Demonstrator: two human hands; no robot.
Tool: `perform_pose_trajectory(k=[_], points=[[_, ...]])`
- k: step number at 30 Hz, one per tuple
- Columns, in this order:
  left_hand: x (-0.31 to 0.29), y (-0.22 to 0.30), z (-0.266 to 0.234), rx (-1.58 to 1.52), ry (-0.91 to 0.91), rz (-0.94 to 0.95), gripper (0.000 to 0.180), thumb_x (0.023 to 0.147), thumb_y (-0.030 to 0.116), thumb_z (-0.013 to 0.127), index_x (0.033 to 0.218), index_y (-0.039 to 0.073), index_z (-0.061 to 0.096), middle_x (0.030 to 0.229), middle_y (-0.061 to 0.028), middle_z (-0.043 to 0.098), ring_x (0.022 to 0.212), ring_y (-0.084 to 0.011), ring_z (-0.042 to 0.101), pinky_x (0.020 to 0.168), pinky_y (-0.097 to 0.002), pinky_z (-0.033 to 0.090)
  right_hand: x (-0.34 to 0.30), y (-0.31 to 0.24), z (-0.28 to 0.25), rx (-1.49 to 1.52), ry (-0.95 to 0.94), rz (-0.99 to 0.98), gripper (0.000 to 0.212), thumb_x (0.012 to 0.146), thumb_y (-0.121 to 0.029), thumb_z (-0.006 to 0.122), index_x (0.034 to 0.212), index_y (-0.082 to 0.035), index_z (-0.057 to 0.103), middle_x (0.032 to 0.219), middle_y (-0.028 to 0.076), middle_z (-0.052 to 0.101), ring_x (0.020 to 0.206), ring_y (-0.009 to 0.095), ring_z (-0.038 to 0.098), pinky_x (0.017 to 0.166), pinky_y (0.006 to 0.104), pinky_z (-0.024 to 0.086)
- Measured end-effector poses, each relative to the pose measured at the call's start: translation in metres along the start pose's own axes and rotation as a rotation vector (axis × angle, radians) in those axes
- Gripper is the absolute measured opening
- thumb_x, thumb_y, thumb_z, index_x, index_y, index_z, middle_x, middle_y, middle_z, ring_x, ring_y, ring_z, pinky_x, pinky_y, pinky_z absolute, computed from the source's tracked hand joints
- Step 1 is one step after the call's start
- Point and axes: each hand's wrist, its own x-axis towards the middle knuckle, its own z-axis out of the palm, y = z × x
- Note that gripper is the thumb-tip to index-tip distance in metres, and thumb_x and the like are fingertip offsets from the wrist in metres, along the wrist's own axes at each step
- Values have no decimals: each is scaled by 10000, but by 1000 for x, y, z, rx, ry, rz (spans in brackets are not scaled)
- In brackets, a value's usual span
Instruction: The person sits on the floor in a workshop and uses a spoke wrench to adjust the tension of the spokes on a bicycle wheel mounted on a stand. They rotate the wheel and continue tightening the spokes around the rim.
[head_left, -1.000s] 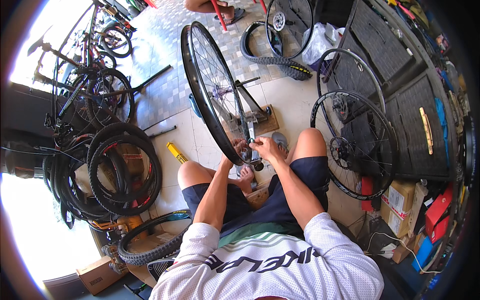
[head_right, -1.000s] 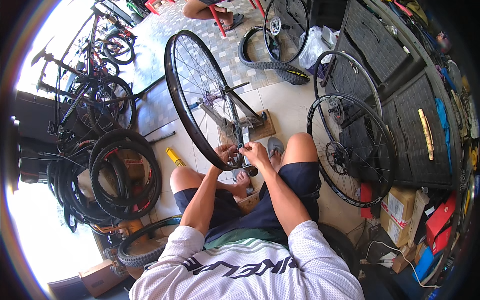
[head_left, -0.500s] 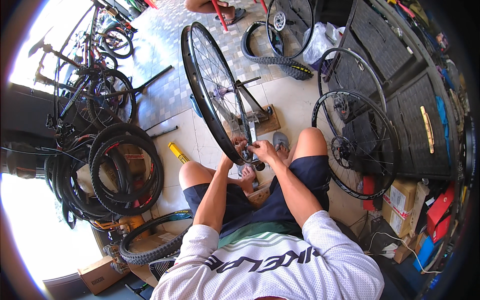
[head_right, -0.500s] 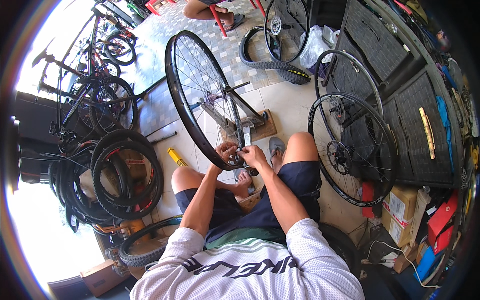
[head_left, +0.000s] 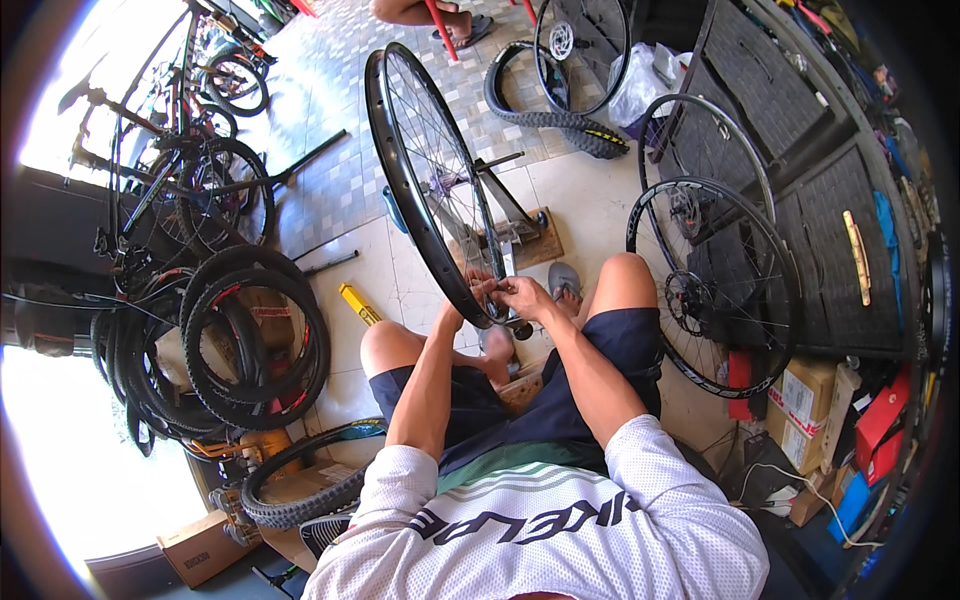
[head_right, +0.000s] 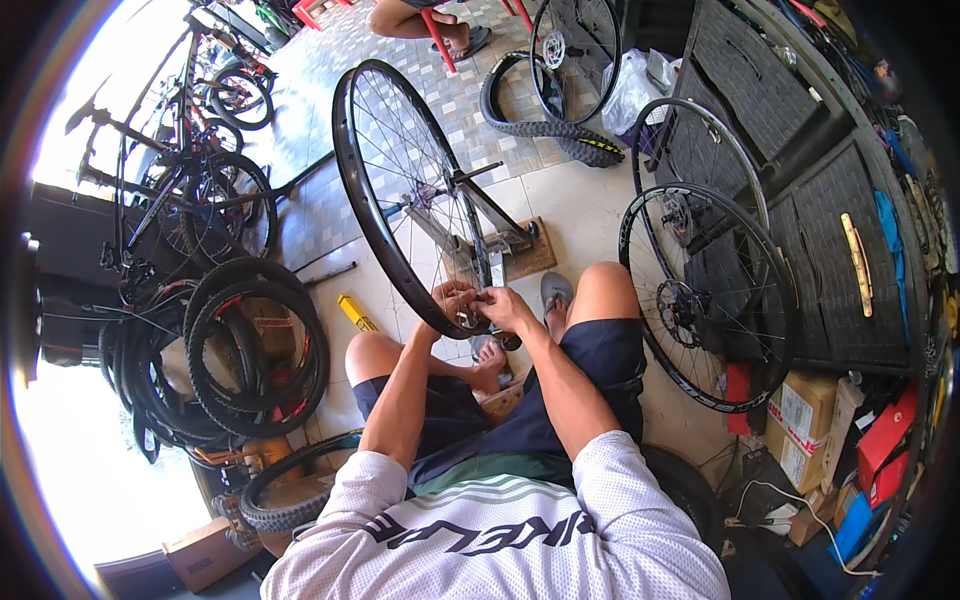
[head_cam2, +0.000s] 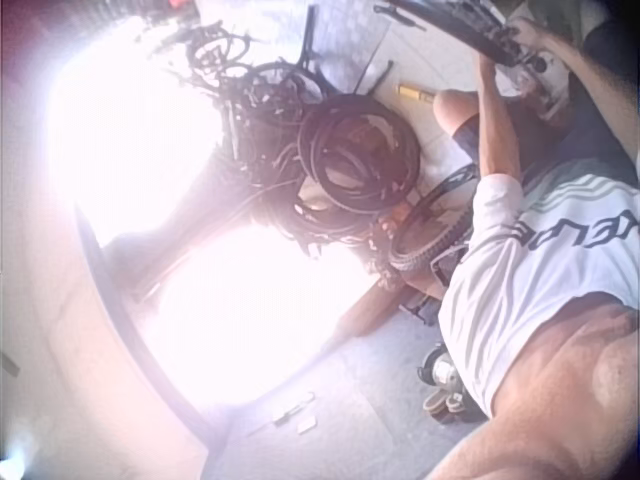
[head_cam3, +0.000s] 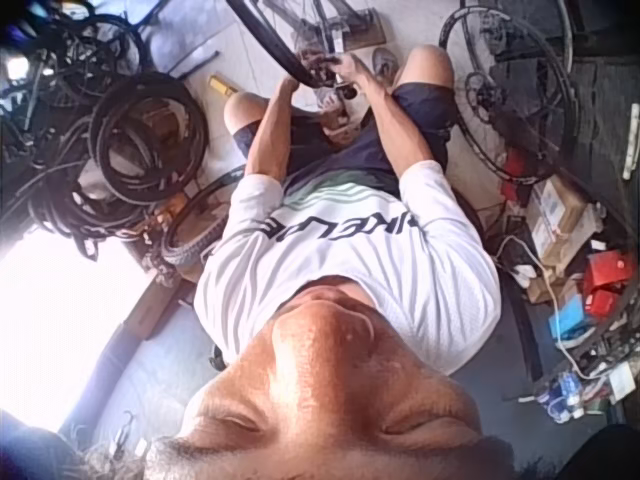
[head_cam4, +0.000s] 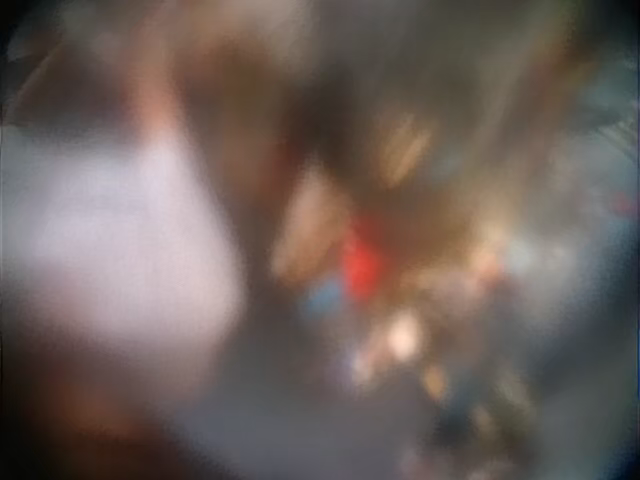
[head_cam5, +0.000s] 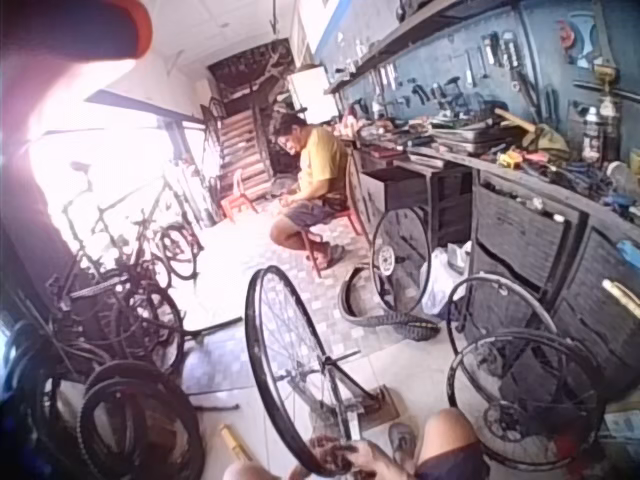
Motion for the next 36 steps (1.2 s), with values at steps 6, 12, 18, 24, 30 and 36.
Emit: perform_pose_trajectory(k=[6, 12, 18, 24, 30, 36], points=[[-8, -7, -20, 81, 67, 107, 336, 812, 244, 799, 976, 0, 636, 720, -32, 619, 564, -92, 567, 482, -256, 434, -20, -55, 17, -228, 56, 17, 564, 713, -356, 816, 1134, -51, 595, 841, 138, 705, 766, 273, 679, 705, 369, 524], [-14, 16, 6, 13, 108, 4, 346, 786, 246, 821, 947, 3, 635, 664, 0, 578, 530, -75, 501, 464, -243, 370, -23, -49, 12, -524, 176, -99, 622, 746, -358, 716, 1256, -64, 514, 862, 173, 704, 821, 384, 671, 714, 457, 519], [-19, 19, 7, 37, 114, 38, 369, 801, 304, 808, 949, 5, 651, 697, -8, 603, 563, -81, 516, 487, -248, 379, -24, -54, 14, -612, 210, -102, 670, 754, -326, 691, 1327, -56, 470, 874, 172, 709, 845, 395, 674, 790, 451, 518], [-23, 25, -6, 298, 37, -66, 462, 777, 444, 804, 813, 1, 678, 703, -33, 640, 589, -91, 534, 512, -263, 404, -18, -45, 6, -171, 45, -8, 680, 774, -288, 695, 1353, -33, 445, 924, 180, 715, 889, 381, 677, 807, 444, 513], [-25, 27, 7, 500, -18, 360, 515, 774, 493, 793, 788, -5, 664, 598, -11, 574, 537, -110, 521, 481, -294, 390, -25, -53, 15, -475, 205, -159, 689, 766, -243, 706, 1368, -29, 445, 971, 195, 704, 909, 358, 673, 776, 422, 518], [-29, 36, 12, 281, 63, 8, 494, 762, 476, 787, 783, -4, 671, 600, -34, 573, 551, -121, 533, 498, -308, 413, -18, -39, 13, -286, 132, -110, 716, 761, -240, 712, 1392, -52, 430, 913, 186, 695, 873, 372, 667, 778, 438, 524]])
